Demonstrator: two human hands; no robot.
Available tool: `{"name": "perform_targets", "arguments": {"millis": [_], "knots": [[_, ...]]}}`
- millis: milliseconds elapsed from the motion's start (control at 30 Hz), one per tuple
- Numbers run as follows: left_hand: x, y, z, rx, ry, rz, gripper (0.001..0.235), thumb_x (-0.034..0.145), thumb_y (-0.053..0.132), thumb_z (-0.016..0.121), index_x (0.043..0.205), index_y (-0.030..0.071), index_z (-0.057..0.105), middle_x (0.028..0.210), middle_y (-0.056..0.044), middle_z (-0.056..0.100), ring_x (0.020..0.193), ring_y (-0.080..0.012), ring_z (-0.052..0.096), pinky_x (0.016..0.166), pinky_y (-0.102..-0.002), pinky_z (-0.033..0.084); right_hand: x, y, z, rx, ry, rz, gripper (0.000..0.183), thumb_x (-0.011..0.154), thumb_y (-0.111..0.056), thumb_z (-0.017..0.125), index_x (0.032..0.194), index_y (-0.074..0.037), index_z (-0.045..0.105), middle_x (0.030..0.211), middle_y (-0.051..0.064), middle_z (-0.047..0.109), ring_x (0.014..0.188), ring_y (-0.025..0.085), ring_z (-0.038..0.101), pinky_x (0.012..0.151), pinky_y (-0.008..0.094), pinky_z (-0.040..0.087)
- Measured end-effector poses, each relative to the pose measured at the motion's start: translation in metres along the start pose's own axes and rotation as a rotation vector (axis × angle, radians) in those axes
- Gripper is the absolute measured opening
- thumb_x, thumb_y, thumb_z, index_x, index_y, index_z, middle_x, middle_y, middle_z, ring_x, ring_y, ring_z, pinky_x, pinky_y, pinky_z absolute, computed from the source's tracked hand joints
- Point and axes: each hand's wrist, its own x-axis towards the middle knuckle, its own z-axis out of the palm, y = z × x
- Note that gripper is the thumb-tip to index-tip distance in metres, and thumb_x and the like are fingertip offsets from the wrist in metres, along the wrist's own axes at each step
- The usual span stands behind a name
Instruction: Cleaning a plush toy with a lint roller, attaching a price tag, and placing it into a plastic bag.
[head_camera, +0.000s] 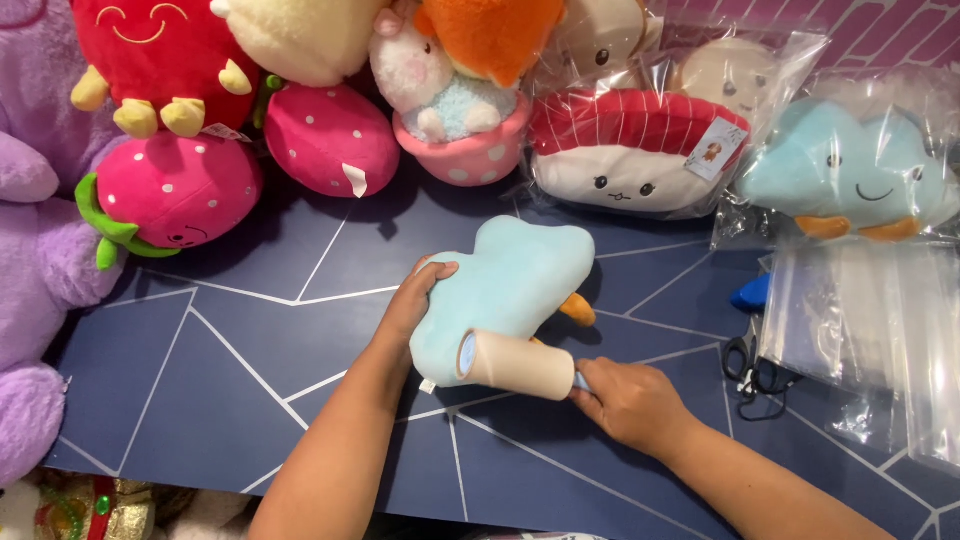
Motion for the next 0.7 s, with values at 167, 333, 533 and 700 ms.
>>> {"name": "perform_targets", "arguments": {"millis": [167, 333, 533, 700], "knots": [[-0.015, 0.006, 0.008, 0.007, -0.007, -0.017, 0.023, 0.083, 0.025, 0.064, 0.103, 0.014, 0.061, 0.091, -0.002, 0.060, 0.081, -0.0165, 0.059, 0.072, -0.030, 0.046, 0.006, 0.021, -0.008, -0.152, 0.042, 0.200, 0.030, 0.102, -0.044, 0.052, 0.103, -0.015, 0.062, 0.072, 0.001, 0.065, 0.057, 0.025, 0.064, 0.046, 0.040, 0.048], [-0.018, 0.007, 0.009, 0.016, -0.024, -0.015, 0.029, 0.082, 0.024, 0.067, 0.109, 0.015, 0.063, 0.093, -0.005, 0.064, 0.082, -0.0198, 0.063, 0.072, -0.032, 0.049, 0.010, 0.044, -0.016, -0.259, 0.002, 0.499, 0.038, 0.107, -0.046, 0.047, 0.092, -0.011, 0.051, 0.059, 0.006, 0.054, 0.047, 0.035, 0.056, 0.039, 0.047, 0.042], [0.004, -0.005, 0.000, -0.102, 0.024, -0.034, 0.024, 0.084, 0.027, 0.069, 0.102, 0.013, 0.063, 0.093, -0.002, 0.059, 0.082, -0.0169, 0.058, 0.073, -0.031, 0.047, -0.001, 0.005, -0.002, -0.042, -0.031, 0.269, 0.029, 0.098, -0.045, 0.056, 0.097, -0.016, 0.057, 0.065, 0.006, 0.063, 0.059, 0.031, 0.065, 0.049, 0.048, 0.048], [0.023, -0.018, -0.009, -0.215, -0.002, 0.002, 0.018, 0.084, 0.026, 0.072, 0.095, 0.014, 0.063, 0.090, -0.003, 0.061, 0.081, -0.0181, 0.060, 0.075, -0.033, 0.050, -0.007, 0.012, 0.008, -0.047, 0.016, 0.203, 0.035, 0.097, -0.045, 0.058, 0.113, -0.016, 0.066, 0.079, 0.000, 0.070, 0.065, 0.026, 0.069, 0.049, 0.044, 0.051]]}}
